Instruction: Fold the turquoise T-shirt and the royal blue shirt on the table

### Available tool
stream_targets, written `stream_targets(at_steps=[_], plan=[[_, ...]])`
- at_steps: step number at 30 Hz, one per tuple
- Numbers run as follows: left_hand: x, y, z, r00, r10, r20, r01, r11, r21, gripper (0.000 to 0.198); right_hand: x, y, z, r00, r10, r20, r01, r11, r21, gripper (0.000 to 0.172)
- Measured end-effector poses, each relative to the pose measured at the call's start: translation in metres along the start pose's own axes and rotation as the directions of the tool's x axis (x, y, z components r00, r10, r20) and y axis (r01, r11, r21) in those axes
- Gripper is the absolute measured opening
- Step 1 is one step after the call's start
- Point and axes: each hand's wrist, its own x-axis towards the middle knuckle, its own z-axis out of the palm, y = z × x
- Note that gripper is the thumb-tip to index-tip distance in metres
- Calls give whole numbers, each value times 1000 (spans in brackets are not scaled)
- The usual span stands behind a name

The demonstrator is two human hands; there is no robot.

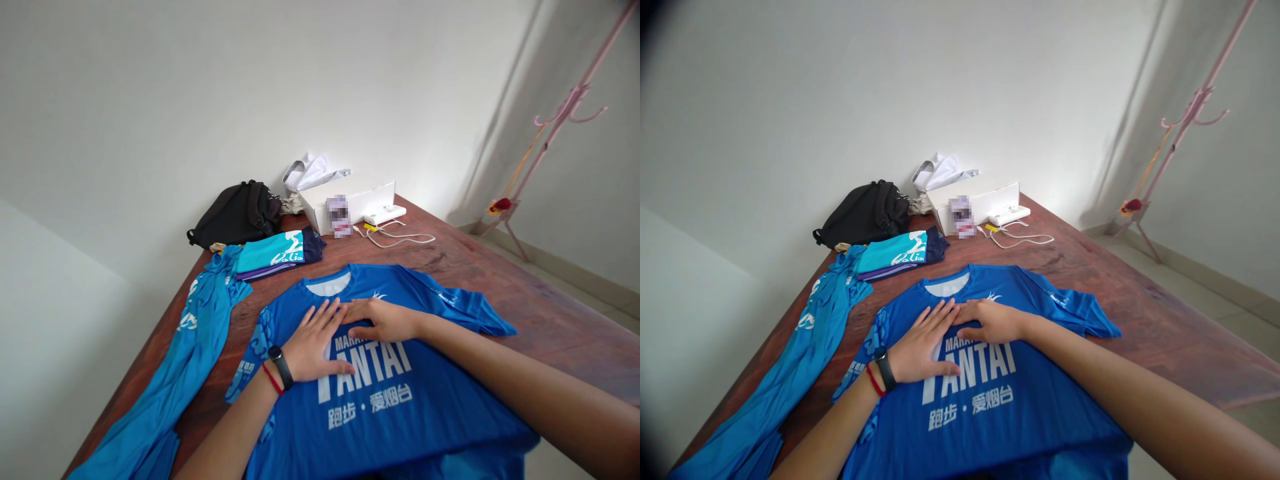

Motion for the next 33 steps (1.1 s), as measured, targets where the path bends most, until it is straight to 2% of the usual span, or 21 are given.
stream_targets(at_steps=[5,9,15,18,21,27,29,33], plan=[[-1,1,-5,997,-70,35,71,997,-17,110,-3,10,-10,987,138,83,-138,990,-10,61],[-4,-1,-10,985,-148,90,149,989,-6,113,-7,15,-20,971,193,145,-189,981,-43,73],[-9,-12,-19,966,-221,134,220,975,21,124,-15,15,-32,952,272,142,-273,962,-17,94],[-11,-19,-23,956,-260,136,259,965,27,127,-19,20,-36,944,299,136,-294,954,-56,96],[-12,-27,-26,944,-309,119,308,951,28,130,-22,32,-36,939,334,87,-319,936,-152,92],[-14,-45,-24,908,-408,92,406,913,44,142,-21,65,-29,867,460,-190,-498,811,-308,86],[-13,-51,-20,893,-447,47,444,894,54,133,-21,71,-28,859,456,-232,-510,795,-328,84],[-10,-59,-12,861,-504,-61,508,859,69,101,-21,73,-28,859,451,-242,-511,787,-346,82]])
